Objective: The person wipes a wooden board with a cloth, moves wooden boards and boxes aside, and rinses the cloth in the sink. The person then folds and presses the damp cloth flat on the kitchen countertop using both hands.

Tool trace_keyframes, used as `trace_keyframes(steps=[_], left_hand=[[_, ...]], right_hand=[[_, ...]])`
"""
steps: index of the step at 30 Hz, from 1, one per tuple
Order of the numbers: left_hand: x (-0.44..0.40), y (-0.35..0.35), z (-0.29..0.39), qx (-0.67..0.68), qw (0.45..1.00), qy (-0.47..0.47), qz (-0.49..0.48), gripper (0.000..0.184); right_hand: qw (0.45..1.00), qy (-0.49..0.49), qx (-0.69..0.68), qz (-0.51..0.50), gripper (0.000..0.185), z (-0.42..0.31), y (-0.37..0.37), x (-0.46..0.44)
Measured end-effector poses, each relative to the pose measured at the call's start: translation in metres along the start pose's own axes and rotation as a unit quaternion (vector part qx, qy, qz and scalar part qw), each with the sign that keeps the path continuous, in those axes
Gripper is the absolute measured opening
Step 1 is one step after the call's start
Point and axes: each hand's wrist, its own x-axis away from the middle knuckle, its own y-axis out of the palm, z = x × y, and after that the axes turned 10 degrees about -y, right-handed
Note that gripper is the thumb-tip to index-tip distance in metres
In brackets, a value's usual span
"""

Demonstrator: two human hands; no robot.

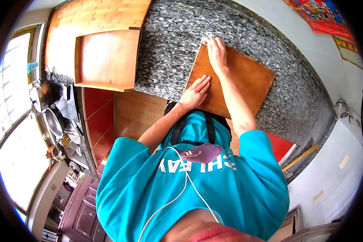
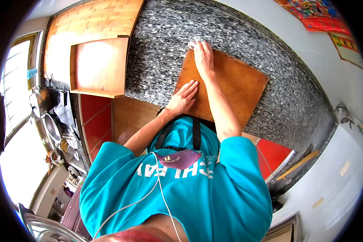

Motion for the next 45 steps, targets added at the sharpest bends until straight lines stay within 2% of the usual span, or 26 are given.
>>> trace_keyframes(steps=[1, 3, 4, 5, 8, 13, 15, 17, 19, 21, 22, 25, 27, 29, 30, 31, 33, 35, 36, 38, 41, 43, 45], left_hand=[[0.001, 0.0, 0.0, 0.003, 1.0, 0.0, 0.008, 0.055], [-0.001, 0.007, -0.003, 0.008, 1.0, 0.004, 0.02, 0.054], [0.004, 0.014, -0.006, 0.013, 1.0, -0.001, 0.02, 0.052], [0.005, 0.02, -0.01, 0.017, 1.0, -0.003, 0.022, 0.051], [-0.001, 0.007, -0.002, 0.005, 1.0, 0.001, 0.021, 0.05], [-0.017, 0.001, 0.008, -0.015, 0.998, -0.007, 0.053, 0.054], [-0.035, 0.003, 0.014, -0.014, 0.999, -0.01, 0.041, 0.063], [-0.055, 0.017, 0.028, -0.037, 0.995, -0.071, 0.054, 0.066], [-0.06, 0.026, 0.035, -0.036, 0.993, -0.093, 0.055, 0.071], [-0.055, 0.029, 0.034, -0.055, 0.992, -0.098, 0.049, 0.074], [-0.056, 0.031, 0.032, -0.064, 0.993, -0.092, 0.045, 0.077], [-0.057, 0.039, 0.034, -0.075, 0.99, -0.103, 0.059, 0.078], [-0.057, 0.045, 0.034, -0.081, 0.989, -0.108, 0.062, 0.076], [-0.055, 0.052, 0.029, -0.121, 0.986, -0.102, 0.043, 0.073], [-0.056, 0.051, 0.032, -0.118, 0.986, -0.112, 0.039, 0.07], [-0.057, 0.05, 0.036, -0.115, 0.985, -0.116, 0.048, 0.071], [-0.057, 0.045, 0.038, -0.102, 0.987, -0.107, 0.067, 0.072], [-0.06, 0.044, 0.042, -0.146, 0.981, -0.097, 0.081, 0.071], [-0.06, 0.046, 0.045, -0.159, 0.978, -0.104, 0.083, 0.072], [-0.064, 0.051, 0.058, -0.161, 0.974, -0.122, 0.103, 0.071], [-0.075, 0.061, 0.075, -0.096, 0.983, -0.103, 0.117, 0.068], [-0.09, 0.067, 0.1, -0.044, 0.997, -0.027, 0.051, 0.066], [-0.1, 0.085, 0.123, -0.081, 0.997, -0.007, 0.017, 0.065]], right_hand=[[1.0, -0.001, 0.0, -0.001, 0.017, -0.008, 0.0, 0.006], [0.987, -0.01, -0.115, -0.114, 0.02, -0.024, -0.006, 0.027], [0.983, -0.064, -0.117, -0.128, 0.027, -0.031, -0.005, 0.041], [0.978, -0.068, -0.161, -0.117, 0.034, -0.037, -0.008, 0.056], [0.978, -0.081, -0.135, -0.139, 0.037, -0.038, -0.02, 0.045], [0.991, 0.1, -0.063, -0.058, 0.019, -0.008, -0.02, 0.036], [0.991, 0.132, -0.016, 0.012, 0.019, 0.012, -0.035, 0.045], [0.986, 0.163, 0.002, 0.018, 0.017, 0.033, -0.059, 0.063], [0.975, 0.196, 0.049, 0.088, 0.019, 0.033, -0.094, 0.066], [0.953, 0.274, 0.088, 0.093, 0.021, 0.047, -0.103, 0.077], [0.95, 0.281, 0.117, 0.078, 0.021, 0.046, -0.098, 0.076], [0.975, 0.198, 0.051, 0.09, 0.019, 0.027, -0.071, 0.054], [0.969, 0.244, -0.001, 0.037, 0.019, 0.01, -0.038, 0.032], [0.953, 0.282, -0.098, 0.048, 0.019, 0.01, -0.007, 0.028], [0.974, 0.218, -0.043, 0.032, 0.018, 0.012, -0.007, 0.023], [0.988, 0.155, 0.013, 0.013, 0.017, 0.015, -0.012, 0.024], [0.986, 0.165, -0.02, 0.001, 0.014, 0.027, -0.03, 0.032], [0.98, 0.194, 0.001, 0.036, 0.013, 0.046, -0.055, 0.049], [0.961, 0.266, -0.055, 0.062, 0.011, 0.058, -0.069, 0.063], [0.965, 0.243, 0.058, 0.074, 0.012, 0.086, -0.113, 0.094], [0.949, 0.296, 0.088, 0.061, 0.017, 0.116, -0.179, 0.117], [0.962, 0.249, 0.1, 0.057, 0.02, 0.115, -0.18, 0.114], [0.958, 0.257, 0.105, 0.072, 0.021, 0.116, -0.176, 0.116]])
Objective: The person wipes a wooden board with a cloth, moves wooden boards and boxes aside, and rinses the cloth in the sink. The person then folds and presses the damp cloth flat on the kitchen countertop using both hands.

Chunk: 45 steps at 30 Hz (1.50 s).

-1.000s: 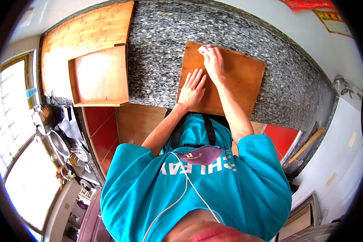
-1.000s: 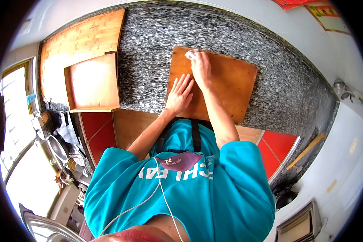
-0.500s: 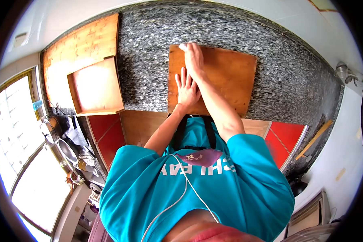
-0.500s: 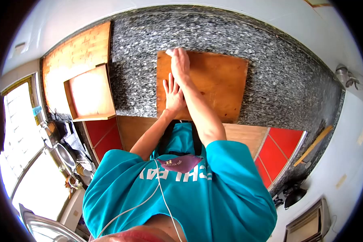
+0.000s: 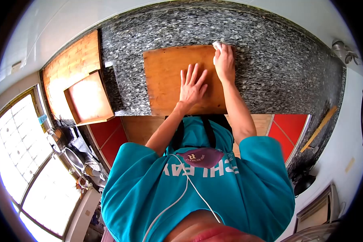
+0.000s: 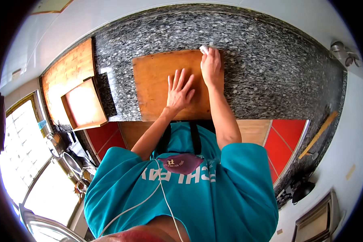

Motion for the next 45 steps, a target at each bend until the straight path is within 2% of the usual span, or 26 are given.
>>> trace_keyframes(steps=[2, 4, 5, 8, 10, 14, 17, 21, 24, 28, 30, 32, 34, 36, 39, 41, 43, 44, 45], left_hand=[[-0.008, 0.007, 0.016, -0.016, 1.0, -0.004, -0.012, 0.063], [-0.009, 0.015, 0.02, -0.062, 0.997, -0.045, -0.021, 0.062], [-0.008, 0.019, 0.019, -0.057, 0.997, -0.043, -0.015, 0.062], [-0.01, 0.02, 0.02, -0.068, 0.997, -0.045, -0.012, 0.062], [-0.01, 0.02, 0.021, -0.068, 0.997, -0.046, -0.007, 0.062], [-0.01, 0.022, 0.02, -0.075, 0.996, -0.043, -0.002, 0.062], [-0.008, 0.022, 0.019, -0.082, 0.996, -0.046, -0.002, 0.062], [-0.01, 0.025, 0.018, -0.083, 0.996, -0.043, 0.003, 0.061], [-0.01, 0.026, 0.018, -0.08, 0.996, -0.043, 0.011, 0.061], [-0.01, 0.023, 0.018, -0.085, 0.996, -0.034, 0.008, 0.06], [-0.008, 0.023, 0.02, -0.086, 0.996, -0.039, 0.005, 0.06], [-0.008, 0.024, 0.018, -0.079, 0.996, -0.033, 0.012, 0.06], [-0.008, 0.026, 0.017, -0.081, 0.996, -0.036, 0.012, 0.06], [-0.007, 0.028, 0.017, -0.08, 0.996, -0.029, 0.018, 0.06], [-0.006, 0.031, 0.014, -0.083, 0.996, -0.028, 0.025, 0.061], [-0.006, 0.032, 0.015, -0.08, 0.996, -0.024, 0.029, 0.062], [-0.007, 0.03, 0.012, -0.087, 0.996, -0.022, 0.029, 0.062], [-0.006, 0.032, 0.013, -0.084, 0.996, -0.019, 0.03, 0.062], [-0.006, 0.033, 0.013, -0.082, 0.996, -0.018, 0.031, 0.061]], right_hand=[[1.0, 0.013, -0.009, -0.018, 0.021, 0.012, -0.008, 0.004], [0.998, 0.041, -0.033, -0.044, 0.02, 0.03, -0.015, 0.013], [0.999, 0.01, -0.023, -0.03, 0.019, 0.036, -0.022, 0.024], [0.998, 0.0, -0.037, -0.059, 0.023, 0.041, -0.042, 0.065], [0.996, 0.022, -0.048, -0.069, 0.024, 0.038, -0.049, 0.082], [0.996, 0.003, -0.054, -0.07, 0.021, 0.05, -0.038, 0.037], [0.998, -0.024, -0.061, -0.01, 0.018, 0.054, -0.023, 0.003], [0.996, 0.0, -0.081, -0.027, 0.021, 0.046, -0.039, 0.049], [0.996, -0.02, -0.086, -0.028, 0.024, 0.043, -0.049, 0.102], [0.993, 0.002, -0.097, -0.067, 0.023, 0.05, -0.044, 0.065], [0.996, -0.006, -0.086, -0.008, 0.021, 0.052, -0.033, 0.029], [0.996, -0.015, -0.087, 0.0, 0.019, 0.05, -0.031, 0.019], [0.995, -0.005, -0.097, 0.008, 0.018, 0.052, -0.029, 0.033], [0.995, 0.017, -0.088, -0.032, 0.02, 0.048, -0.04, 0.066], [0.995, 0.007, -0.097, -0.026, 0.027, 0.037, -0.048, 0.143], [0.995, 0.0, -0.098, -0.022, 0.028, 0.037, -0.053, 0.159], [0.994, 0.002, -0.079, -0.073, 0.026, 0.035, -0.057, 0.144], [0.996, -0.037, -0.05, -0.07, 0.027, 0.044, -0.055, 0.126], [0.996, -0.005, -0.053, -0.07, 0.025, 0.048, -0.052, 0.105]])
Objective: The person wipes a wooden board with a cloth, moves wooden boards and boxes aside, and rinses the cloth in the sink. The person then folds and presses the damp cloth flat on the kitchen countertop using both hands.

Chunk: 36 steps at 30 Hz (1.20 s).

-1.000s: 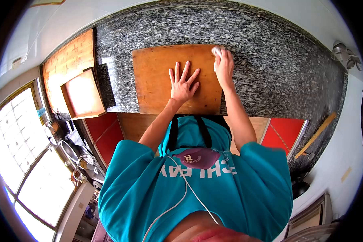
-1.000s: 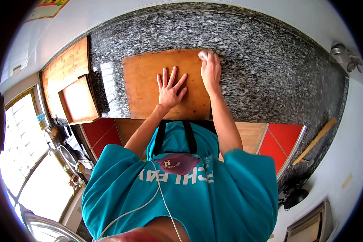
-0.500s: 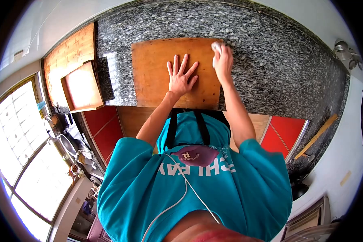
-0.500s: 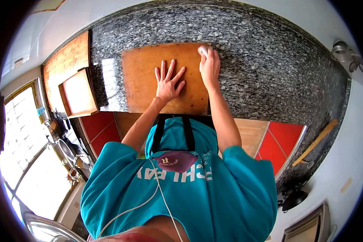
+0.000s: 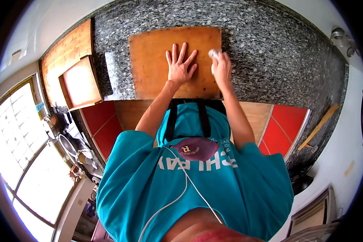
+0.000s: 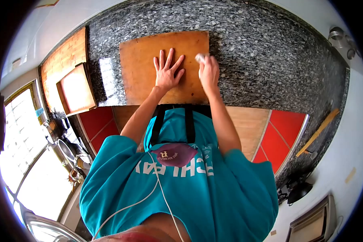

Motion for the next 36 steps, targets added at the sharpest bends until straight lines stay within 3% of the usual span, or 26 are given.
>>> trace_keyframes(steps=[4, 13, 15, 19, 25, 31, 36], left_hand=[[-0.001, 0.0, -0.001, -0.008, 1.0, 0.006, 0.007, 0.059], [0.0, 0.005, -0.01, -0.004, 0.999, 0.024, 0.029, 0.059], [0.003, -0.004, -0.021, 0.088, 0.995, 0.048, 0.018, 0.062], [0.053, -0.039, -0.056, 0.035, 0.999, 0.017, 0.019, 0.071], [0.103, -0.061, -0.114, 0.034, 0.996, 0.035, -0.073, 0.085], [0.099, -0.052, -0.119, 0.043, 0.997, 0.054, -0.043, 0.088], [0.102, -0.052, -0.121, 0.065, 0.996, 0.056, -0.039, 0.087]], right_hand=[[1.0, -0.008, -0.003, 0.023, 0.021, 0.011, -0.003, -0.026], [1.0, -0.011, -0.011, 0.009, 0.028, -0.014, -0.021, 0.119], [1.0, -0.006, -0.006, 0.019, 0.027, -0.017, -0.021, 0.119], [0.999, -0.008, -0.001, 0.034, 0.025, -0.02, -0.02, 0.12], [1.0, 0.005, 0.01, 0.027, 0.024, -0.045, -0.011, 0.117], [0.984, -0.157, -0.074, -0.048, 0.03, -0.121, 0.057, 0.106], [0.97, -0.209, -0.054, -0.115, 0.03, -0.076, -0.004, 0.116]])
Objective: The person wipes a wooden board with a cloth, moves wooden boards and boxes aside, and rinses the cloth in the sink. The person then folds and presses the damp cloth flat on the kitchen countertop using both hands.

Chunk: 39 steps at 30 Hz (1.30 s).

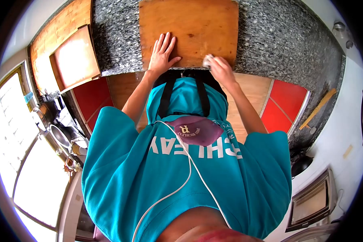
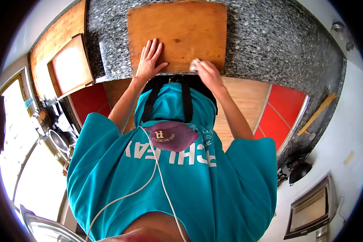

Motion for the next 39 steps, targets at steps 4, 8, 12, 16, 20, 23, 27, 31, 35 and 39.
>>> trace_keyframes(steps=[4, 8, 12, 16, 20, 23, 27, 31, 35, 39], left_hand=[[0.002, 0.002, 0.001, 0.007, 1.0, -0.008, 0.01, 0.086], [0.002, 0.004, -0.005, 0.0, 1.0, -0.01, 0.001, 0.087], [0.004, 0.008, -0.005, 0.018, 1.0, 0.001, 0.013, 0.086], [0.002, 0.009, -0.006, 0.017, 1.0, 0.0, 0.024, 0.085], [0.002, 0.011, -0.006, 0.005, 0.999, -0.005, 0.034, 0.085], [0.002, 0.011, -0.006, -0.001, 0.999, -0.005, 0.038, 0.083], [0.003, 0.008, -0.003, 0.005, 0.999, -0.003, 0.035, 0.085], [0.005, 0.011, 0.002, 0.011, 0.999, -0.002, 0.051, 0.082], [0.032, 0.013, 0.011, -0.005, 0.984, -0.128, 0.122, 0.072], [0.064, 0.01, -0.011, -0.011, 0.949, -0.199, 0.246, 0.059]], right_hand=[[1.0, -0.009, 0.018, 0.003, 0.027, -0.009, 0.011, -0.002], [0.999, -0.028, 0.009, 0.017, 0.025, -0.046, 0.07, -0.049], [1.0, -0.002, 0.021, -0.018, 0.026, -0.03, 0.031, -0.029], [0.99, 0.093, 0.109, -0.013, 0.021, -0.009, -0.005, 0.008], [0.997, 0.05, 0.026, 0.059, 0.014, -0.03, 0.035, -0.019], [0.999, -0.001, -0.001, 0.038, 0.02, -0.051, 0.086, -0.047], [0.999, -0.027, -0.014, -0.011, 0.026, -0.036, 0.043, -0.036], [0.993, 0.085, -0.025, 0.075, 0.017, 0.007, -0.013, 0.003], [0.975, 0.178, 0.032, 0.131, 0.016, 0.035, -0.047, 0.016], [0.963, 0.199, 0.09, 0.155, 0.02, 0.085, -0.05, 0.035]])
